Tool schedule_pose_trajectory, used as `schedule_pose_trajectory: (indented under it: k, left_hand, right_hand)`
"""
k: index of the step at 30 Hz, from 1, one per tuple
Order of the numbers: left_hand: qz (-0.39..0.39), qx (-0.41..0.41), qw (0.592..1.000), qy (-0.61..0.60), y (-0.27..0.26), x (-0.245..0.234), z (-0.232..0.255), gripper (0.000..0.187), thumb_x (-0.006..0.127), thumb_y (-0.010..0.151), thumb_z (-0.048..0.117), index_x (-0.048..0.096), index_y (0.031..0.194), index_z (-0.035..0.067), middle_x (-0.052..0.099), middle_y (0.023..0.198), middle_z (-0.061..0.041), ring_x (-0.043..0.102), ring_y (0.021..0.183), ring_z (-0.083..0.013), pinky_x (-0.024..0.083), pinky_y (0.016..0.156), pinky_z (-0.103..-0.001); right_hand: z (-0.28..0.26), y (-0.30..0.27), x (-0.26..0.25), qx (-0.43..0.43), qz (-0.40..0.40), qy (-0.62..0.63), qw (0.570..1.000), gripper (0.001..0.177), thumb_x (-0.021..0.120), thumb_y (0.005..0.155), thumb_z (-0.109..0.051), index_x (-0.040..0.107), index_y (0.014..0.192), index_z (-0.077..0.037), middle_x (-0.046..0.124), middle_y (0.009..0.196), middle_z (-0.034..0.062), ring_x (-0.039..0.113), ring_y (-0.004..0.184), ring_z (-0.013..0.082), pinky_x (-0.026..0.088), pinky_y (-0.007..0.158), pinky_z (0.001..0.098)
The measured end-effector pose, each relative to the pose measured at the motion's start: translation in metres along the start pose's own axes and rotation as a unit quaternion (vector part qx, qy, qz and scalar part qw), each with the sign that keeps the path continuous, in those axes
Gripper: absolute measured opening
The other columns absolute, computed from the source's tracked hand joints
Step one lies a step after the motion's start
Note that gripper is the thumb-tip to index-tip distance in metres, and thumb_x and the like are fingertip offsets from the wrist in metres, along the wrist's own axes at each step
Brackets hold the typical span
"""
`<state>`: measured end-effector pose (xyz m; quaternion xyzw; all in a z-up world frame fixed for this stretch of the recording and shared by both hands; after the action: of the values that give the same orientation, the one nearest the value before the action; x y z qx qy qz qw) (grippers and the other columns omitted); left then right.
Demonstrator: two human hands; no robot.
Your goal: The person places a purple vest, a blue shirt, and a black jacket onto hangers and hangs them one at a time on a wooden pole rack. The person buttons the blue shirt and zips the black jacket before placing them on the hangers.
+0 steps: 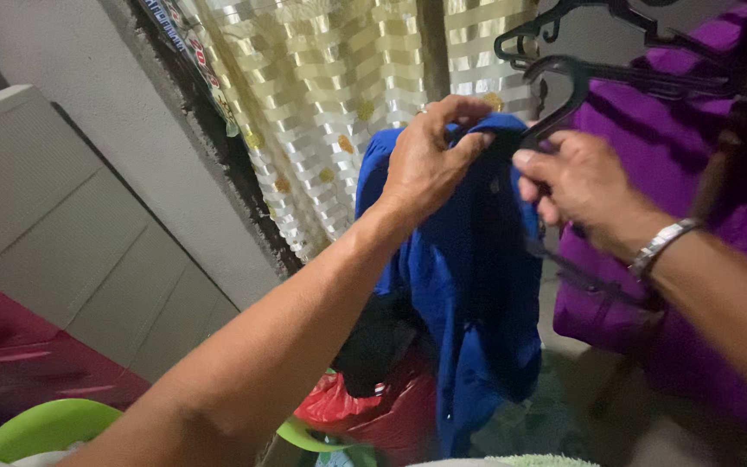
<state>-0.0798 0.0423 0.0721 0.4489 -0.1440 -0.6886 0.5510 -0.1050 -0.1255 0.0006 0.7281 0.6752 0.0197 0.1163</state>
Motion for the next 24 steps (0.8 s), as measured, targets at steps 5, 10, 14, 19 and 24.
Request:
schedule_pose_trajectory:
  k: [5, 10, 14, 19, 24]
  left_hand:
    - [0.041, 0.022, 0.995, 0.084, -0.021, -0.022, -0.018, 0.079, 0.091, 0.077, 0.035, 0.054, 0.140, 0.007, 0.061, 0.139, -0.018, 0.057, 0.131, -0.0329, 0.045, 0.112, -0.041]
    - [0.076, -0.001, 0.984, 0.159, -0.034, -0.040, -0.062, 0.106, 0.095, 0.065, 0.028, 0.036, 0.150, 0.007, 0.047, 0.147, -0.026, 0.046, 0.134, -0.0409, 0.038, 0.111, -0.045]
    - [0.073, -0.156, 0.971, 0.163, -0.045, -0.046, -0.115, 0.102, 0.088, 0.065, 0.021, 0.036, 0.152, 0.010, 0.063, 0.127, -0.022, 0.059, 0.118, -0.0397, 0.047, 0.097, -0.045]
    - [0.095, -0.253, 0.963, 0.021, -0.036, -0.048, -0.159, 0.026, 0.065, 0.090, 0.016, 0.073, 0.114, 0.011, 0.072, 0.087, -0.008, 0.067, 0.078, -0.0202, 0.052, 0.072, -0.036]
    - [0.138, -0.192, 0.956, -0.173, -0.018, -0.051, -0.163, 0.015, 0.064, 0.095, 0.014, 0.073, 0.105, 0.007, 0.069, 0.082, 0.001, 0.058, 0.070, -0.0066, 0.049, 0.065, -0.025]
  right_hand:
    - [-0.018, -0.004, -0.029, -0.002, 0.033, -0.020, 0.999, 0.016, 0.060, 0.101, -0.022, 0.062, 0.102, -0.006, 0.064, 0.070, 0.0054, 0.049, 0.043, 0.0094, 0.037, 0.037, 0.0229]
    - [-0.026, -0.009, -0.048, -0.010, 0.021, -0.031, 0.999, 0.019, 0.059, 0.103, -0.020, 0.058, 0.099, -0.002, 0.063, 0.071, 0.0084, 0.050, 0.044, 0.0117, 0.039, 0.039, 0.0246]
    - [-0.026, -0.012, -0.063, 0.009, 0.016, -0.067, 0.998, 0.023, 0.056, 0.104, -0.023, 0.056, 0.097, -0.002, 0.064, 0.072, 0.0090, 0.050, 0.045, 0.0131, 0.039, 0.040, 0.0261]
    - [-0.016, -0.009, -0.084, -0.004, -0.020, -0.071, 0.997, 0.027, 0.055, 0.105, -0.022, 0.054, 0.127, -0.006, 0.064, 0.074, 0.0107, 0.049, 0.045, 0.0146, 0.039, 0.039, 0.0275]
    - [-0.016, -0.011, -0.095, -0.023, -0.085, -0.048, 0.995, 0.053, 0.055, 0.099, -0.019, 0.053, 0.152, -0.013, 0.064, 0.072, 0.0095, 0.050, 0.043, 0.0135, 0.042, 0.038, 0.0266]
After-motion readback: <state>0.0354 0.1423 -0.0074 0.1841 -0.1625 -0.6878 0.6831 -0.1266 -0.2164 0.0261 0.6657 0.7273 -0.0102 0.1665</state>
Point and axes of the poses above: each hand's wrist, its own y-axis towards the middle knuckle, its own x-axis out of the palm, z = x × y, the point moved 9 cm from there along y, towards the middle knuckle
